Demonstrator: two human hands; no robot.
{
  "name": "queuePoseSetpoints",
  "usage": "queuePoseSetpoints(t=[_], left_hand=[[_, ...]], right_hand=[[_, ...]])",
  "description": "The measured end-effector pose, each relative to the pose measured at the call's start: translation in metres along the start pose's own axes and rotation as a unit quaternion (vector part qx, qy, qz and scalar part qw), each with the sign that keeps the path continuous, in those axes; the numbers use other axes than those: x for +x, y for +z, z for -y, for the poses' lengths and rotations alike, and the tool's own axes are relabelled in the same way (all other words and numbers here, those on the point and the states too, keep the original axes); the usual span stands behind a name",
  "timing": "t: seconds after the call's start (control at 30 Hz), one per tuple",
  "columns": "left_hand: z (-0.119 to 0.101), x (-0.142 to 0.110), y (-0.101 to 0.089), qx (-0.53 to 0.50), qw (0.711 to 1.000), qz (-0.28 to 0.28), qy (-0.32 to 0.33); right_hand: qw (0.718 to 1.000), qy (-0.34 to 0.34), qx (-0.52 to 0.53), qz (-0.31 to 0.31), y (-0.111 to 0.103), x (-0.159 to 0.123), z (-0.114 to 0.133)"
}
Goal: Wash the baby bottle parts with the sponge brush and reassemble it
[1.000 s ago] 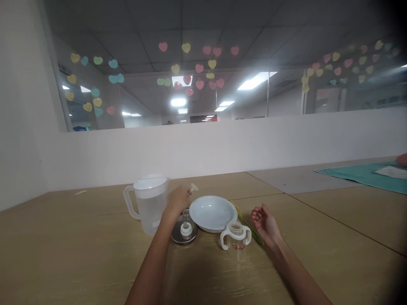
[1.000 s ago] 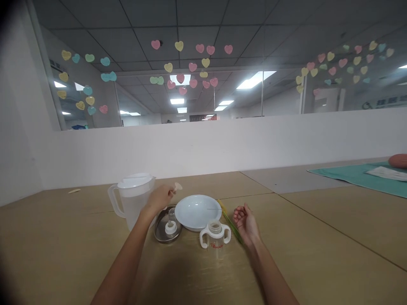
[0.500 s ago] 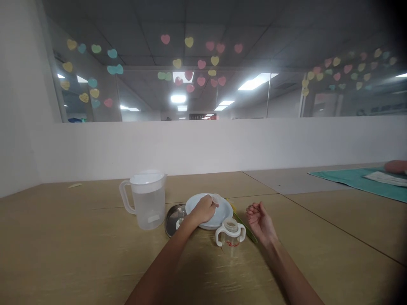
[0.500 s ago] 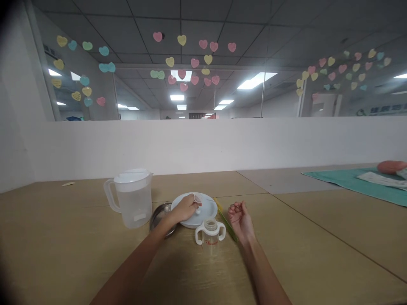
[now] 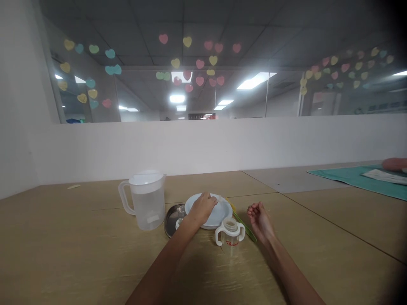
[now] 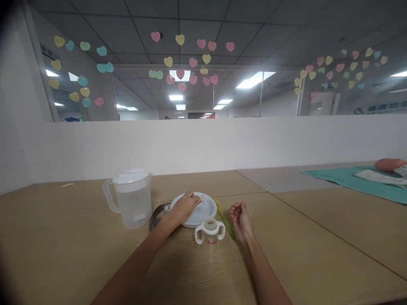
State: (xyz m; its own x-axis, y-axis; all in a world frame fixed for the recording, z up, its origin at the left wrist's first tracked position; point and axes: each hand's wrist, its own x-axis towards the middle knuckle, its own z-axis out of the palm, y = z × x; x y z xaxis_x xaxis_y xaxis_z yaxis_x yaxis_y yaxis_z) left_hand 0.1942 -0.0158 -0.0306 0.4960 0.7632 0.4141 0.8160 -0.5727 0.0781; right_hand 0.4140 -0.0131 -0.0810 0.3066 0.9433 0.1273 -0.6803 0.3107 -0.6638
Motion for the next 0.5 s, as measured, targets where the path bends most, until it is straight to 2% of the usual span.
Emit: queuePoseSetpoints(t=[0.5], left_hand=[[-0.0032,-0.0047,-0.0056,0.027,0.999,-0.015,0.021]], right_hand=[[1.0,-0.017,0.022,-0.008,0.0011,-0.0005,0.0035]])
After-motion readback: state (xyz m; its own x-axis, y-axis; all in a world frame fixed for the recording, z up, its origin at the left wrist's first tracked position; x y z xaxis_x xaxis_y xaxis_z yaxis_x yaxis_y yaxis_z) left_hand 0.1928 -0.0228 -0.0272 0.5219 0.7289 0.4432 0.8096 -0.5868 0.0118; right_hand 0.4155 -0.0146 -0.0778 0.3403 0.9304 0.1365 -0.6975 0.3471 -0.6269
